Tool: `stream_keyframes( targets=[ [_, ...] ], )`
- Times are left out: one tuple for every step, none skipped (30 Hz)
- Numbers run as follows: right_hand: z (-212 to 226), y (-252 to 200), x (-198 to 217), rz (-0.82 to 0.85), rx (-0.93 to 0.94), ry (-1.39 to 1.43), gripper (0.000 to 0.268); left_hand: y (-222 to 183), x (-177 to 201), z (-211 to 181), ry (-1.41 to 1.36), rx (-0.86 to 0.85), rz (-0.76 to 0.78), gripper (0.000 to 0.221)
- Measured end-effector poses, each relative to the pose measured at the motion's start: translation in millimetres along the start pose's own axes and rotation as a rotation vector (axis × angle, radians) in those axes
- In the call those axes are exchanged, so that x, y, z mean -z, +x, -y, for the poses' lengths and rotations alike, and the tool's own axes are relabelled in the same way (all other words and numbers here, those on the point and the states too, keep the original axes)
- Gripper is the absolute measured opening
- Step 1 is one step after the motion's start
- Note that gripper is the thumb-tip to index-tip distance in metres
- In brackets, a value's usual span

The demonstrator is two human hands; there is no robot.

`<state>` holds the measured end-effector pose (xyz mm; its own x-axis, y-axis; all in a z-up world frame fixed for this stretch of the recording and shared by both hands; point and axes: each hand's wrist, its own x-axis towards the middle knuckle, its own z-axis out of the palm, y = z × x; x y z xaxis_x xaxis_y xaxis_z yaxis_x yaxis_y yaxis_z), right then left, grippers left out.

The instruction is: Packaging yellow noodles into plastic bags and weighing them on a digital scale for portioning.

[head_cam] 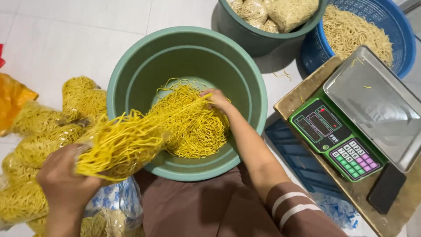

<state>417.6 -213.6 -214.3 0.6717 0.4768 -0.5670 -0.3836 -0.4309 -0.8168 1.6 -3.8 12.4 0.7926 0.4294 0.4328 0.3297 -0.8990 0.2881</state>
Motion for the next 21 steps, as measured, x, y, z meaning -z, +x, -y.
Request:
stream_keyframes(
  targets=[
    [-14.2, 15.9, 16.1, -0.003, -0.003, 0.005, 0.021, -3.7, -0.2, 4.5, 0.000, -0.004, 0.005, 0.043],
    [-29.0, 31.8, 31.9, -0.207, -0.163, 0.065, 0.025, -7.6, -0.6, 9.3, -0.065, 0.041, -0.023, 0.040],
    [-46.8, 45.0, 46.5, -0.410, -0.328, 0.124, 0.032, -13.3, 0.4, 14.2, -0.129, 0.088, -0.047, 0.038],
    [-59.3, 45.3, 48.5, -0.412, -0.337, 0.128, 0.032, -15.8, 3.2, 13.8, -0.129, 0.085, -0.038, 0.038],
    [-64.7, 50.4, 53.6, -0.416, -0.349, 0.113, 0.022, -15.2, 3.0, 12.9, -0.145, 0.093, -0.067, 0.039],
    [-69.8, 55.1, 58.3, -0.420, -0.361, 0.098, 0.014, -14.6, 3.5, 12.1, -0.161, 0.100, -0.096, 0.040],
    [-60.7, 47.8, 49.0, -0.418, -0.355, 0.097, 0.014, -13.0, 2.9, 10.3, -0.159, 0.100, -0.103, 0.040],
    [-51.8, 40.2, 39.5, -0.351, -0.341, -0.311, 0.027, -11.7, 2.4, 8.7, -0.158, 0.123, -0.095, 0.041],
    [-44.9, 31.6, 29.4, -0.272, -0.318, -0.718, 0.053, -11.4, 2.4, 6.7, -0.155, 0.148, -0.084, 0.043],
    [-13.0, -2.1, 14.1, -0.270, -0.313, -0.719, 0.053, -3.8, 1.9, -2.1, -0.152, 0.150, -0.088, 0.043],
    [20.9, -39.0, -4.0, -0.249, -0.245, -0.614, 0.068, 2.1, 4.0, -10.4, -0.176, 0.147, -0.100, 0.049],
    [57.3, -81.0, -19.1, -0.227, -0.178, -0.508, 0.087, 8.1, 5.7, -18.9, -0.201, 0.143, -0.112, 0.055],
    [60.3, -83.5, -23.9, -0.227, -0.178, -0.506, 0.087, 16.1, 5.7, -30.8, -0.201, 0.142, -0.111, 0.055],
    [63.4, -86.2, -28.4, -0.061, -0.005, -0.487, 0.092, 24.0, 5.8, -43.1, -0.245, 0.223, -0.087, 0.054],
    [68.5, -88.0, -32.4, 0.102, 0.173, -0.466, 0.096, 32.8, 5.4, -55.4, -0.290, 0.304, -0.066, 0.054],
    [72.8, -98.3, -36.0, 0.100, 0.177, -0.465, 0.096, 36.8, 1.1, -59.8, -0.291, 0.301, -0.070, 0.054],
    [78.1, -107.8, -38.6, 0.294, 0.360, -0.324, 0.102, 42.1, -4.0, -64.1, -0.246, 0.188, -0.062, 0.066],
    [83.4, -117.2, -41.3, 0.489, 0.540, -0.178, 0.108, 47.6, -9.2, -68.5, -0.200, 0.075, -0.054, 0.079],
    [98.3, -145.4, -45.5, 0.486, 0.543, -0.180, 0.108, 54.5, -23.1, -69.9, -0.202, 0.072, -0.057, 0.079],
    [112.8, -173.2, -50.0, 0.554, 0.775, -0.181, 0.131, 61.5, -37.4, -71.2, -0.305, -0.099, -0.214, 0.067],
    [125.1, -202.2, -54.6, 0.621, 1.002, -0.179, 0.157, 66.6, -51.6, -73.0, -0.411, -0.267, -0.367, 0.056]
  ],
)
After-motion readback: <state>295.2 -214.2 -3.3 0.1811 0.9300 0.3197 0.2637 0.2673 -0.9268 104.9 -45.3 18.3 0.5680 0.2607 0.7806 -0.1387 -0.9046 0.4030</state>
